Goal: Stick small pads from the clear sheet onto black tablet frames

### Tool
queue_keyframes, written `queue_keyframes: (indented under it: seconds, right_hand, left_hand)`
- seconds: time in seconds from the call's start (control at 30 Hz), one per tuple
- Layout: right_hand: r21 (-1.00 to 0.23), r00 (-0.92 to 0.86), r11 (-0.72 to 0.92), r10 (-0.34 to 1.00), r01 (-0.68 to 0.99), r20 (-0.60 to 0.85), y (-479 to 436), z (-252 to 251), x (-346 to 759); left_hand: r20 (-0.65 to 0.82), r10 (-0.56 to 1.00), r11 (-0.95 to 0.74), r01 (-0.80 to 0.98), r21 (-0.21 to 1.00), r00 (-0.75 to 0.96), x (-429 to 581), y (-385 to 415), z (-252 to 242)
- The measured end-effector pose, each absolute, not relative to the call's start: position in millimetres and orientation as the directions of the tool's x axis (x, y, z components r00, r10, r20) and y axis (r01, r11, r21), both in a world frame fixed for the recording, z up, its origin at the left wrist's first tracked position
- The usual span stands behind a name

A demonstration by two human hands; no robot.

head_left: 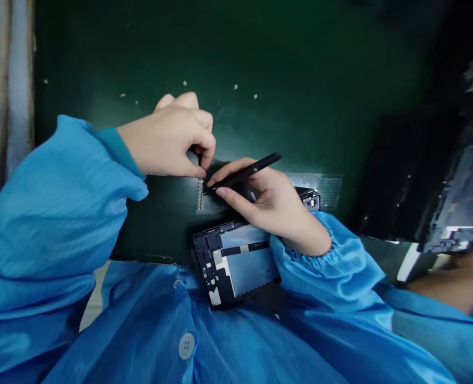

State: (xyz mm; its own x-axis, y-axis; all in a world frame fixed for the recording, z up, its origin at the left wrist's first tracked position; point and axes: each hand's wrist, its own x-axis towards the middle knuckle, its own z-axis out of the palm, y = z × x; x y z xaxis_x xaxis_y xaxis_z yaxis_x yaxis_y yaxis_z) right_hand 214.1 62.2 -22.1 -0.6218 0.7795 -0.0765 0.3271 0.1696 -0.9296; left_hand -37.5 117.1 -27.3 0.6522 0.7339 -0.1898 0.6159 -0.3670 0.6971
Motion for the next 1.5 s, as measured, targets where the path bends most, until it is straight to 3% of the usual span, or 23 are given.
queue_keyframes:
  seconds: [0.23, 0.37, 0.43, 0.53, 0.63, 0.7, 0.8, 0.97, 1.23, 1.37, 1.5]
  right_hand:
    - [-0.897, -0.648, 0.254, 0.76, 0.362, -0.046, 65, -20, 211]
    - [-0.941, -0.615, 0.134, 0.783, 0.312, -0.092, 64, -9, 217]
    - [-0.971, -0.513, 0.026, 0.852, 0.236, -0.101, 47, -1, 223]
    - [-0.987, -0.219, -0.039, 0.973, 0.159, -0.073, -1, 3, 229]
    - [-0.983, 0.04, 0.004, 0.999, 0.181, 0.011, -50, -10, 225]
    - [-0.973, 0.082, 0.09, 0.991, 0.213, 0.11, -67, -22, 220]
    - [-0.943, 0.032, 0.206, 0.975, 0.263, 0.222, -69, -33, 212]
    - [-0.913, -0.042, 0.236, 0.971, 0.334, 0.236, -64, -28, 212]
    - [-0.908, -0.281, 0.136, 0.959, 0.396, 0.02, -12, 9, 222]
    - [-0.906, -0.481, 0.128, 0.872, 0.404, -0.091, 31, -2, 216]
    - [-0.911, -0.491, 0.116, 0.865, 0.395, -0.103, 38, -16, 212]
  left_hand:
    - [-0.247, 0.752, -0.354, 0.69, 0.632, 0.612, -29, 116, -16]
    - [-0.242, 0.729, -0.395, 0.682, 0.615, 0.64, -30, 115, -16]
    - [-0.211, 0.732, -0.407, 0.665, 0.626, 0.647, -32, 116, -20]
    - [-0.148, 0.744, -0.417, 0.627, 0.658, 0.651, -33, 116, -25]
    - [-0.148, 0.743, -0.426, 0.632, 0.647, 0.652, -32, 116, -26]
    - [-0.155, 0.746, -0.427, 0.644, 0.635, 0.648, -31, 115, -24]
    - [-0.147, 0.76, -0.42, 0.652, 0.632, 0.633, -31, 115, -22]
    - [-0.12, 0.761, -0.442, 0.645, 0.623, 0.637, -33, 115, -29]
    - [-0.164, 0.756, -0.428, 0.668, 0.609, 0.634, -34, 115, -25]
    - [-0.153, 0.729, -0.456, 0.64, 0.618, 0.667, -37, 115, -24]
    - [-0.093, 0.695, -0.509, 0.58, 0.636, 0.713, -41, 115, -29]
